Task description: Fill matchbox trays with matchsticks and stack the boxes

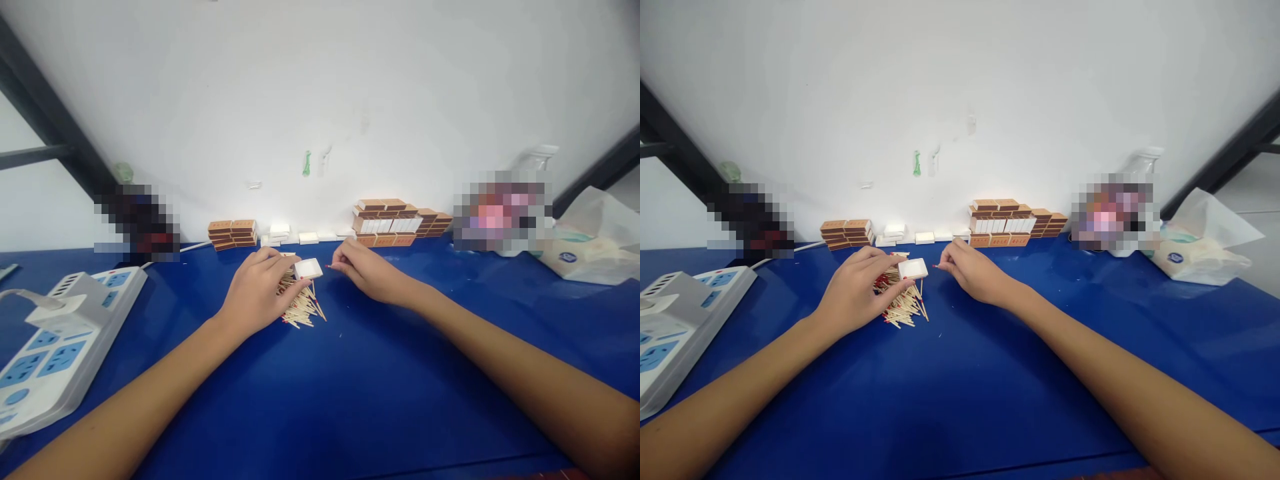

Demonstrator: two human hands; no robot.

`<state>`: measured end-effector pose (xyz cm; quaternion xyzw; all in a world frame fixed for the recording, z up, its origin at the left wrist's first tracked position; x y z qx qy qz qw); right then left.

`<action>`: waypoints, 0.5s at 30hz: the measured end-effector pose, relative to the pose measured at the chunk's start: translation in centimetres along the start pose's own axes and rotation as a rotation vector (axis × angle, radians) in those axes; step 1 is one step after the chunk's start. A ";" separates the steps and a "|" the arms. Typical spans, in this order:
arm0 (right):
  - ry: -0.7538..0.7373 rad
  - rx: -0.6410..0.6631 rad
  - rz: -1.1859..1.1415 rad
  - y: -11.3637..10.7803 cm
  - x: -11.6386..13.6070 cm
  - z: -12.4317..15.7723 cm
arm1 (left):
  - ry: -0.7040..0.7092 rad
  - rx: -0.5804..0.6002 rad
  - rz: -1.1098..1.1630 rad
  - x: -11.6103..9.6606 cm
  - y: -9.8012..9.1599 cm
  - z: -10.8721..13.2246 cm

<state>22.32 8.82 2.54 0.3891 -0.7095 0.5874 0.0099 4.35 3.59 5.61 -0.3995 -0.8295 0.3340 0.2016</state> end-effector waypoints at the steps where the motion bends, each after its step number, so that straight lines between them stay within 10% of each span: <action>1: -0.012 -0.068 -0.035 -0.5 0.8 0.2 | 0.008 0.004 0.002 -0.2 0.0 0.0; 7: -0.117 -0.130 -0.093 -0.3 5.3 1.3 | 0.067 0.028 0.034 -1.8 -0.1 -0.4; 15: 0.034 -0.044 0.006 0.3 4.6 2.1 | -0.054 -0.060 -0.053 0.7 -1.0 -0.1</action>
Point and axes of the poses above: each hand's wrist, its own z-axis away from the middle knuckle, its own y-axis out of the palm, x = y × z, the point moved 8 cm from there along -z, towards the middle knuckle, and after that the axes turned 7 degrees about y, right-handed, at the moved point
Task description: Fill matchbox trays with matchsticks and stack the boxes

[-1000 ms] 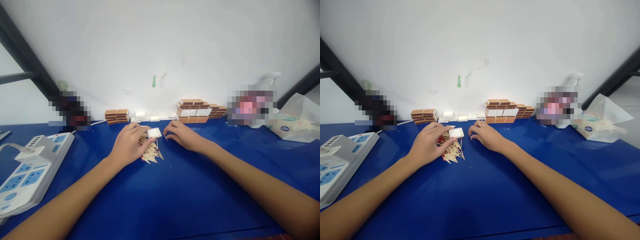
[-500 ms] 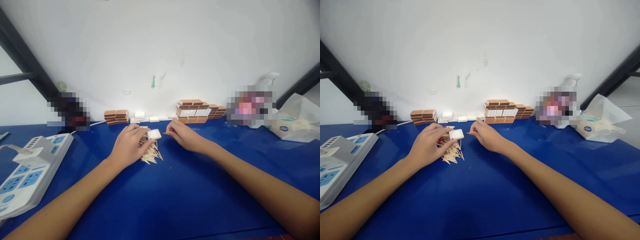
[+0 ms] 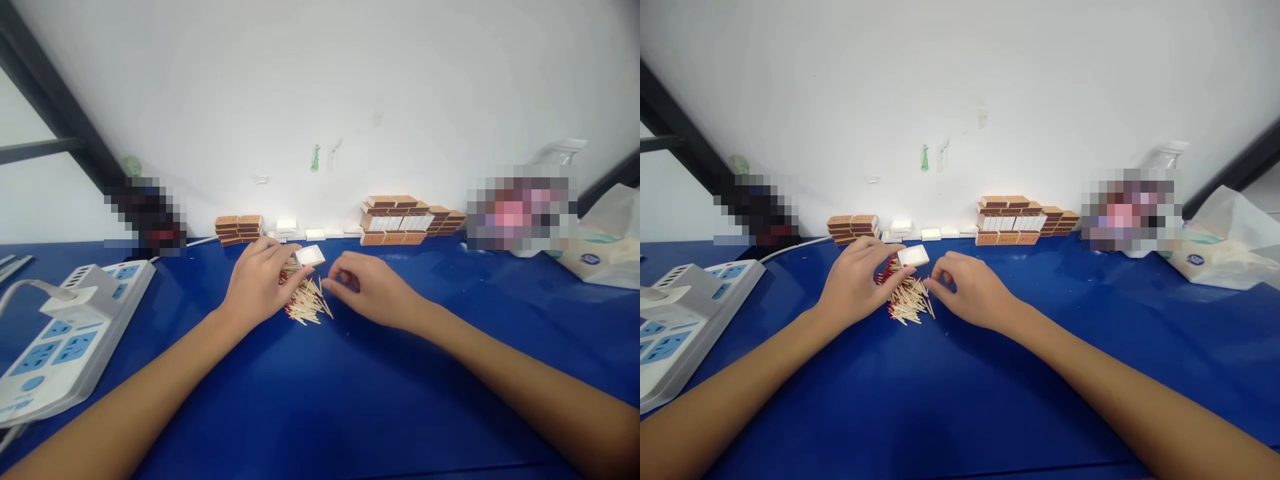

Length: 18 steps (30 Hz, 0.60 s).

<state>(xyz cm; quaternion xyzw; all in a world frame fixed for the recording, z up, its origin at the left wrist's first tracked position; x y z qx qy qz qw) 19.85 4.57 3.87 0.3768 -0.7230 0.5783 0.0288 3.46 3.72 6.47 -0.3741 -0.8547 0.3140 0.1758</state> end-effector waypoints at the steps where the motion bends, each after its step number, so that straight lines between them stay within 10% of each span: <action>1: 0.025 0.064 0.028 0.6 0.0 0.2 | -0.014 -0.007 -0.008 0.2 0.0 0.0; 18: 0.083 0.253 0.104 0.4 -2.2 1.5 | 0.065 0.027 0.051 -0.6 0.3 0.1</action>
Point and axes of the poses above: each hand's wrist, its own z-axis away from the middle knuckle, its own y-axis out of the palm, x = y × z, the point moved 8 cm from there along -z, towards the middle knuckle, and after that the axes turned 7 degrees about y, right-handed, at the moved point
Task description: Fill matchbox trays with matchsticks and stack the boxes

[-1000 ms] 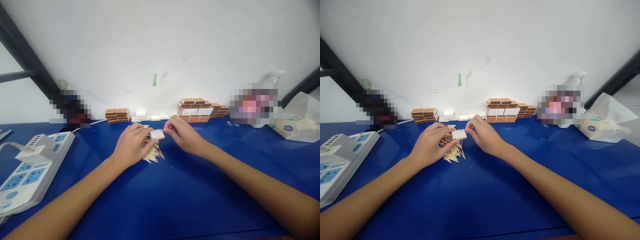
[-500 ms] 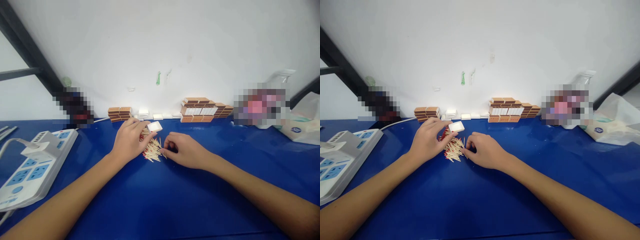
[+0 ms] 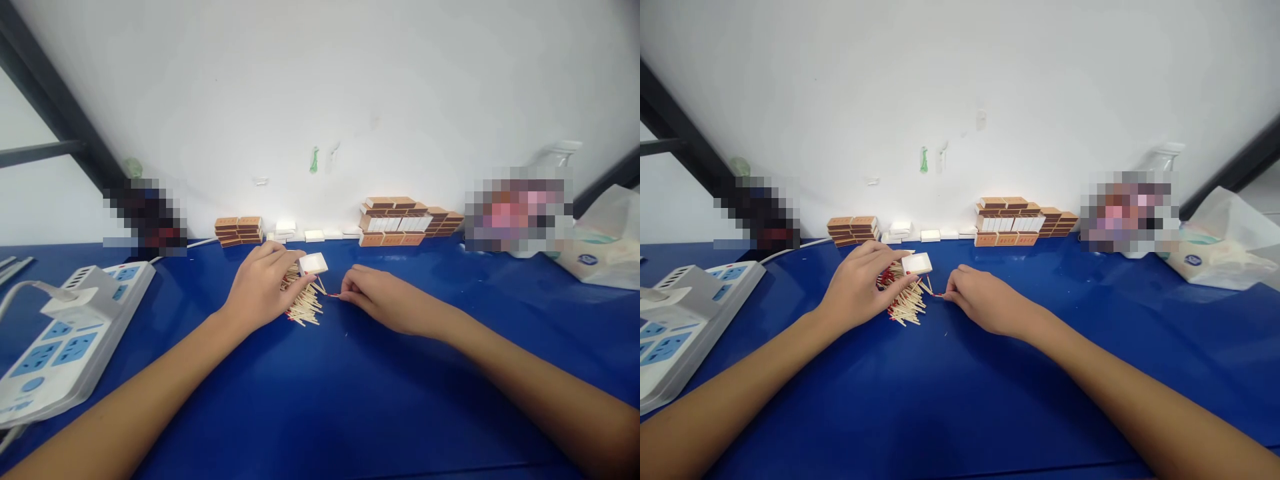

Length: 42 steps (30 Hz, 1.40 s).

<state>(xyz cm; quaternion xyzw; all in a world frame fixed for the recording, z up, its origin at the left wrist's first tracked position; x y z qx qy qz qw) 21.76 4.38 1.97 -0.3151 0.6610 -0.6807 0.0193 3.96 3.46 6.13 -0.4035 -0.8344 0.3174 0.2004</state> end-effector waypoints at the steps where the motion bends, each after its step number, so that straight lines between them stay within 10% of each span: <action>1: -0.017 -0.021 -0.013 -0.5 0.1 0.1 | 0.011 0.012 0.017 -0.1 0.1 0.0; 7: -0.141 -0.257 -0.084 -2.6 1.9 0.2 | 0.079 0.072 0.131 -1.7 0.7 -0.1; 25: -0.217 -0.326 -0.251 -1.3 2.8 0.0 | 0.130 0.045 0.122 -1.8 0.1 -0.2; 42: 0.087 -0.233 -0.032 1.5 0.4 -2.5 | 0.009 -0.024 -0.087 1.4 -0.3 0.2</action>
Point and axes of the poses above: each hand's wrist, its own z-axis away from the middle knuckle, its own y-axis out of the palm, x = y × z, the point moved 8 cm from there along -z, towards the middle knuckle, and after that the axes turned 7 degrees about y, right-handed, at the moved point
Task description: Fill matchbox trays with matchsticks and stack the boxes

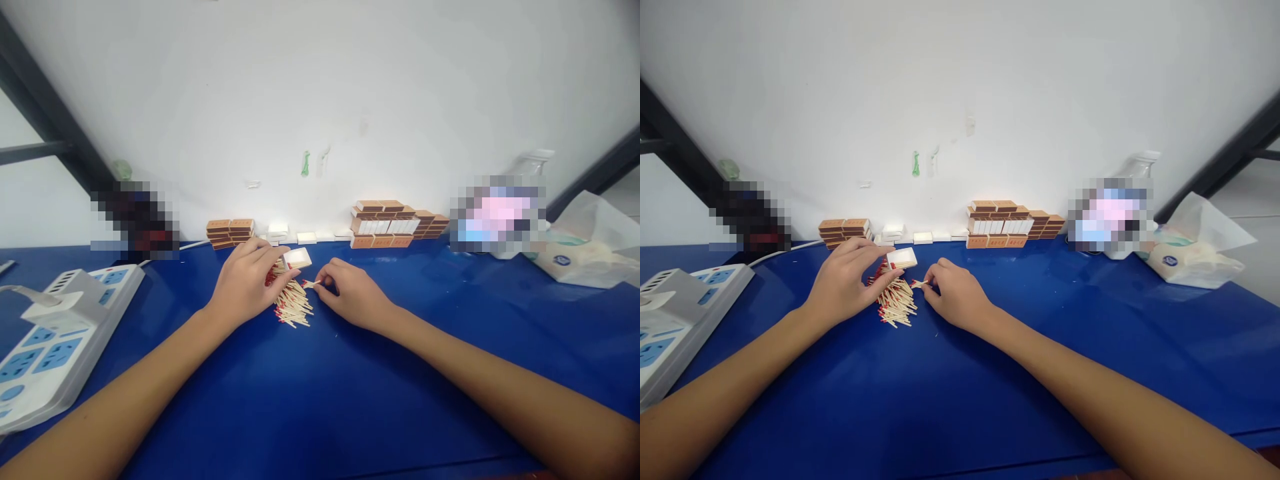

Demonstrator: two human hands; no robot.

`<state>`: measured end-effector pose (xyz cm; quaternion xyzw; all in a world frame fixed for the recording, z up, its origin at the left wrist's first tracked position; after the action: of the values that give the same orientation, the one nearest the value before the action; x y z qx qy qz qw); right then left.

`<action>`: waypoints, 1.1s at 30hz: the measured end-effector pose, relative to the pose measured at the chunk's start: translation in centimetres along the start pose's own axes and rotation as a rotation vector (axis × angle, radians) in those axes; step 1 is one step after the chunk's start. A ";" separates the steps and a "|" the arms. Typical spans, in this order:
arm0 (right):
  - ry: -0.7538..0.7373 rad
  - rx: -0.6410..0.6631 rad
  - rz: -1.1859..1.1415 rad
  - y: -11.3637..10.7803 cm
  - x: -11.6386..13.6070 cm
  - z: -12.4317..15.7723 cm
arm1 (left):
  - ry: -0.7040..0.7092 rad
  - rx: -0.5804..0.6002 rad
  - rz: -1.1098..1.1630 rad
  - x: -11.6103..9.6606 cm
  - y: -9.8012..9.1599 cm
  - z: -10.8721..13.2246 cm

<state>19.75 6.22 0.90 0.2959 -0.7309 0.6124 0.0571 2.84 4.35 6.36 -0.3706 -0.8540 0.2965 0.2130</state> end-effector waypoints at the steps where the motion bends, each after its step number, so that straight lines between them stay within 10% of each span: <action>1: 0.015 0.014 0.012 -0.1 -0.2 0.0 | 0.001 -0.001 -0.002 0.0 0.0 0.0; 13: -0.007 0.177 0.097 -0.9 -1.4 0.8 | 0.021 0.028 0.035 -0.8 0.2 -0.1; 33: -0.205 -0.051 0.186 -4.3 -0.5 0.9 | 0.033 0.023 0.057 -1.1 0.1 -0.1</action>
<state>22.53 5.27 4.22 0.2862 -0.7727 0.5626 -0.0675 3.67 3.68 6.22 -0.3971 -0.8360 0.3063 0.2227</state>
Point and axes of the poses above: each hand's wrist, its own z-axis away from the middle knuckle, its own y-axis out of the palm, x = y × z, the point moved 8 cm from there along -z, towards the middle knuckle, and after that the axes turned 7 degrees about y, right-handed, at the moved point
